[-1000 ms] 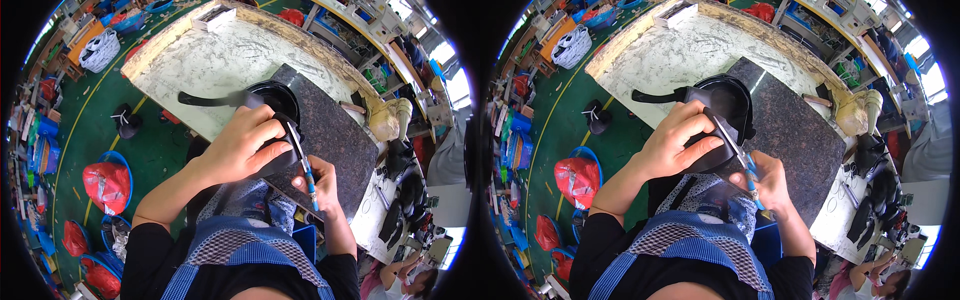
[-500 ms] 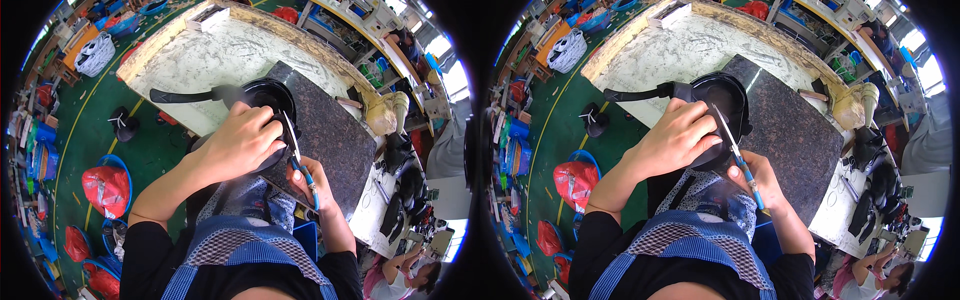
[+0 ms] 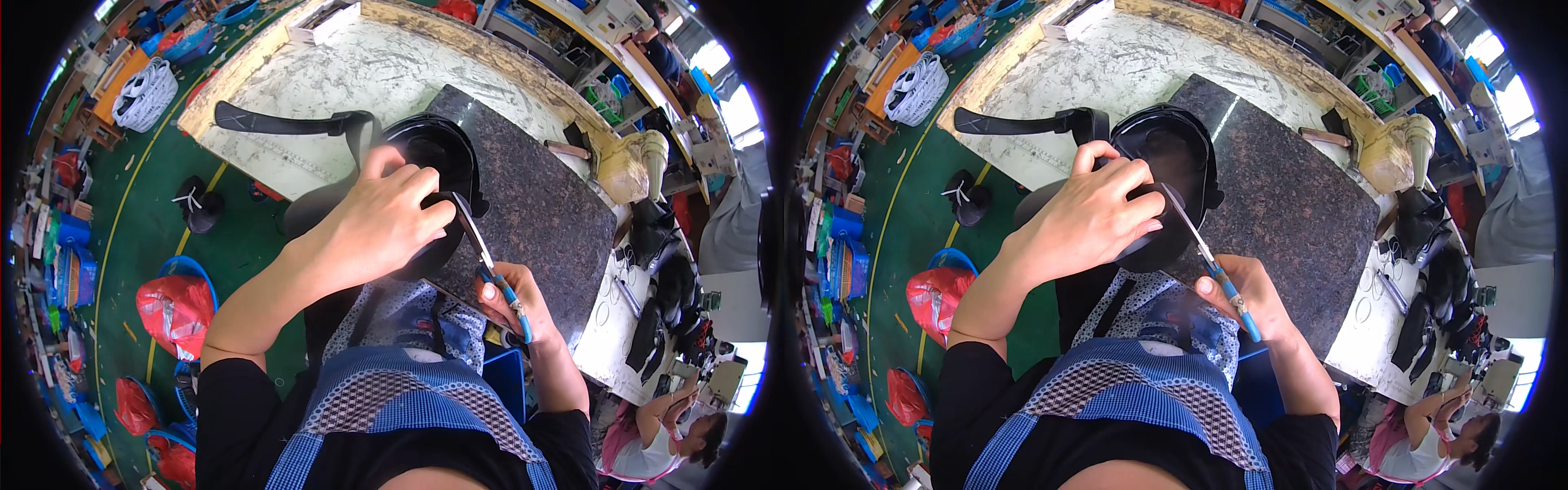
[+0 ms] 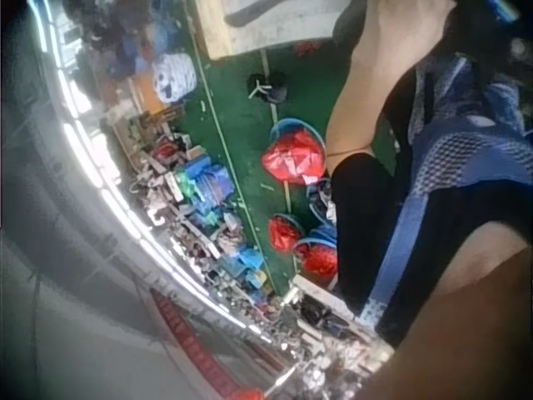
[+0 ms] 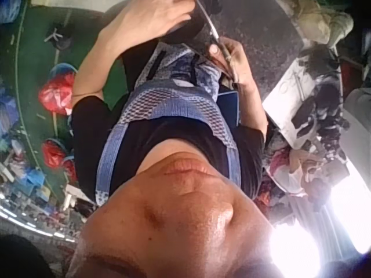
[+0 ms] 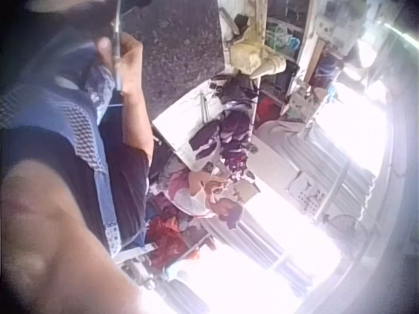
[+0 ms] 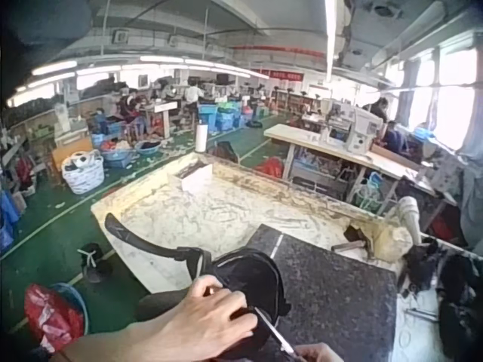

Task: The person trims excess material from leather shoe components and shoe uppers using scissors.

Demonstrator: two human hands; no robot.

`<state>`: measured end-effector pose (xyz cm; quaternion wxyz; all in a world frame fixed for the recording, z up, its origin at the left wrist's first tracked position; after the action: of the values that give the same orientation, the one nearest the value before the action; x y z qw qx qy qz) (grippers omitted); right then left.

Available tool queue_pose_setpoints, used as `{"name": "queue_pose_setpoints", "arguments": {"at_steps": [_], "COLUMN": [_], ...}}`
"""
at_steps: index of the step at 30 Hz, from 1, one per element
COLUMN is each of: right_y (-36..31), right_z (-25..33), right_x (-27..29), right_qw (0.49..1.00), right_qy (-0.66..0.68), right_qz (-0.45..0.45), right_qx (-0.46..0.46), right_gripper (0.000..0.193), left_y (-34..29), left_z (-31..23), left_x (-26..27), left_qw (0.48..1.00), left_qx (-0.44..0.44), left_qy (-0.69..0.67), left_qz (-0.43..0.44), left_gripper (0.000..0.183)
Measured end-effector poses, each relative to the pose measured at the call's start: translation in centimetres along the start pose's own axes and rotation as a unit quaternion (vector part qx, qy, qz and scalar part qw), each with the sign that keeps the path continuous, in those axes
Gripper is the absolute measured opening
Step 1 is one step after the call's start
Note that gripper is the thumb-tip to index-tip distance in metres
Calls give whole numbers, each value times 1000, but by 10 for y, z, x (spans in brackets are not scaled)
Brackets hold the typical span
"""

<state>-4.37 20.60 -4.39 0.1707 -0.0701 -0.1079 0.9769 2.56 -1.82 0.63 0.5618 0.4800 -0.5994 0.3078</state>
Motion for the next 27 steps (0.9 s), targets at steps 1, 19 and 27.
{"name": "queue_pose_setpoints", "arguments": {"at_steps": [1, 19, 27], "right_y": [-1, -14, -18], "right_z": [0, -10, 8], "right_x": [1, 11, 8], "right_qw": [1000, 994, 982], "right_qy": [-11, 41, -143], "right_qz": [-1, 76, -33], "right_qx": [-2, -63, -116], "right_gripper": [46, 50, 51], "left_y": [0, -3, -5], "left_z": [1, -8, -8], "left_x": [-1, 8, 3], "left_qw": [1000, 995, 994], "left_qx": [5, -18, -22], "left_qy": [10, 82, 91], "left_qz": [3, 56, 61], "left_gripper": [14, 5, 4]}}
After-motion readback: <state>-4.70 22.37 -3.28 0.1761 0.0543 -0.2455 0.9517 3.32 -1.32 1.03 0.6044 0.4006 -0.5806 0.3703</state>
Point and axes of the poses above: each hand's wrist, its own y-axis towards the middle knuckle, its own x-axis out of the back of the hand, z = x × y, the point moved 2 cm from there along y, towards the middle knuckle, and after that the axes turned 13 degrees about z, right-handed, at the moved point
